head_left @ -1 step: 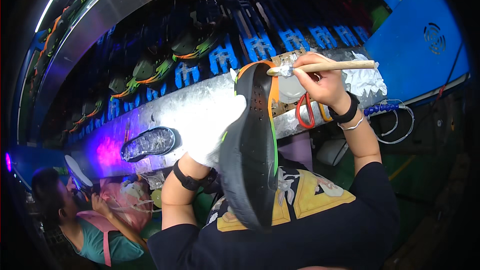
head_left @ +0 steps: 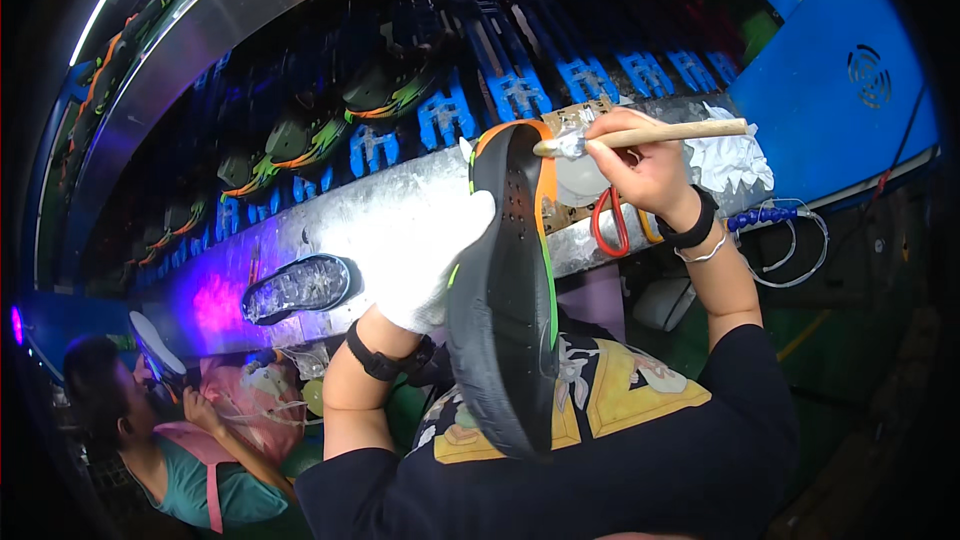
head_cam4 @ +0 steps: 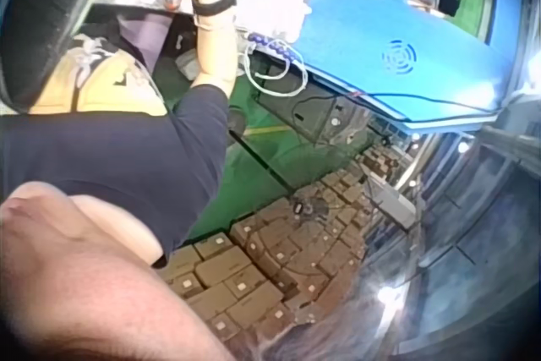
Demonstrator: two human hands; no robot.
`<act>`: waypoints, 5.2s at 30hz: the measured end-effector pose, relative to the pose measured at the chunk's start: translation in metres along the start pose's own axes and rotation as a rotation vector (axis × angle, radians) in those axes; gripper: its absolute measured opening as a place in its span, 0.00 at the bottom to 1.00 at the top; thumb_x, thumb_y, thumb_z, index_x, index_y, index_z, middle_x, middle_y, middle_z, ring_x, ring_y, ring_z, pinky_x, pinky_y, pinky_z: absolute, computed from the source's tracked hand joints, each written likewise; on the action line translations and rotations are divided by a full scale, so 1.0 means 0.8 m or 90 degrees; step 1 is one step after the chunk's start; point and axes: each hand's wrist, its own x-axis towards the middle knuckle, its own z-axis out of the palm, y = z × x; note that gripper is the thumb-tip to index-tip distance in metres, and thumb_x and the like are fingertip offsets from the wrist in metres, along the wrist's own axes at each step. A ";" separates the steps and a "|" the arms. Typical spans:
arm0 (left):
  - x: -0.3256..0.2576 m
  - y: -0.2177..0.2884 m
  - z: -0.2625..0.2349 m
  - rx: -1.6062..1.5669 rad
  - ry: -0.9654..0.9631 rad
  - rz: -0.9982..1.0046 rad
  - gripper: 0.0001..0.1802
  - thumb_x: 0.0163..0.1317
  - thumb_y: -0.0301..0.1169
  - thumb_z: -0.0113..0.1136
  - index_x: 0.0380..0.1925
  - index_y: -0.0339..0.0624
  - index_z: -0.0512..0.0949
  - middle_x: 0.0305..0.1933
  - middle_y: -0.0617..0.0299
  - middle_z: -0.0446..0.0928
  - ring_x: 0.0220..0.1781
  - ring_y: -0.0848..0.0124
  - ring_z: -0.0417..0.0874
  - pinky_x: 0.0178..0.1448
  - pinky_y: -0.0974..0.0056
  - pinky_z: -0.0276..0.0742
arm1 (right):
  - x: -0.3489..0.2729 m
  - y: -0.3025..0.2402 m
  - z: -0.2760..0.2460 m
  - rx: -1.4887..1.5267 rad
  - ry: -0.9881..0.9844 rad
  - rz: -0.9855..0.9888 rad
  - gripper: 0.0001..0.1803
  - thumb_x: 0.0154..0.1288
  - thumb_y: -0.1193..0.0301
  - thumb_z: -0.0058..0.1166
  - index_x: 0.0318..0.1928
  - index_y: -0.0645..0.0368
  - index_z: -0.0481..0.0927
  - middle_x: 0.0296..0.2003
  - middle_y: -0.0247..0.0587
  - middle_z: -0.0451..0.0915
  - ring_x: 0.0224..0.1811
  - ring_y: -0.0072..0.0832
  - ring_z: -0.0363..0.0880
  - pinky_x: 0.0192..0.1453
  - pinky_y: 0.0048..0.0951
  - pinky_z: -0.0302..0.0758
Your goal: Applying adhesive to the edges of shoe soles using a manual brush applicator on a production line.
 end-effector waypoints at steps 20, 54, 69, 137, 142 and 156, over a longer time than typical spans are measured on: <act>0.001 0.033 0.038 -0.064 -0.054 -0.009 0.20 0.65 0.40 0.49 0.52 0.41 0.70 0.46 0.62 0.75 0.46 0.76 0.76 0.51 0.69 0.73 | -0.001 -0.019 0.021 -0.032 0.073 -0.008 0.03 0.52 0.81 0.55 0.31 0.64 0.77 0.23 0.30 0.71 0.17 0.10 0.62 0.19 0.14 0.56; -0.003 0.147 0.009 -0.089 0.076 0.350 0.20 0.64 0.41 0.49 0.51 0.41 0.65 0.46 0.61 0.73 0.45 0.73 0.76 0.50 0.66 0.73 | -0.071 -0.054 -0.071 0.304 0.156 0.210 0.06 0.54 0.81 0.51 0.34 0.69 0.75 0.29 0.39 0.75 0.30 0.17 0.71 0.34 0.19 0.67; 0.186 0.394 -0.039 0.536 0.829 0.703 0.65 0.27 0.48 0.78 0.58 0.25 0.47 0.60 0.45 0.59 0.62 0.61 0.64 0.65 0.61 0.60 | -0.124 -0.054 -0.062 0.343 0.260 0.297 0.06 0.55 0.78 0.53 0.34 0.66 0.74 0.22 0.30 0.71 0.21 0.11 0.65 0.24 0.13 0.60; -0.113 0.324 -0.297 0.662 0.876 0.785 0.39 0.47 0.46 0.68 0.51 0.28 0.66 0.50 0.45 0.71 0.53 0.61 0.73 0.57 0.61 0.67 | -0.098 -0.012 -0.036 0.313 0.188 0.388 0.06 0.58 0.76 0.52 0.35 0.66 0.72 0.18 0.30 0.69 0.15 0.12 0.63 0.19 0.14 0.59; -0.067 0.286 -0.310 0.440 1.018 0.674 0.50 0.48 0.51 0.65 0.60 0.26 0.53 0.63 0.40 0.58 0.66 0.57 0.58 0.69 0.56 0.49 | -0.091 -0.018 -0.031 0.317 0.178 0.371 0.06 0.58 0.77 0.52 0.35 0.66 0.73 0.18 0.31 0.69 0.16 0.12 0.63 0.19 0.14 0.59; -0.018 0.416 -0.310 -0.145 0.765 0.891 0.32 0.43 0.25 0.66 0.51 0.32 0.64 0.47 0.51 0.71 0.45 0.63 0.76 0.49 0.61 0.76 | -0.071 -0.046 -0.028 0.266 0.223 0.346 0.04 0.58 0.78 0.52 0.33 0.65 0.73 0.20 0.30 0.69 0.16 0.12 0.62 0.19 0.15 0.58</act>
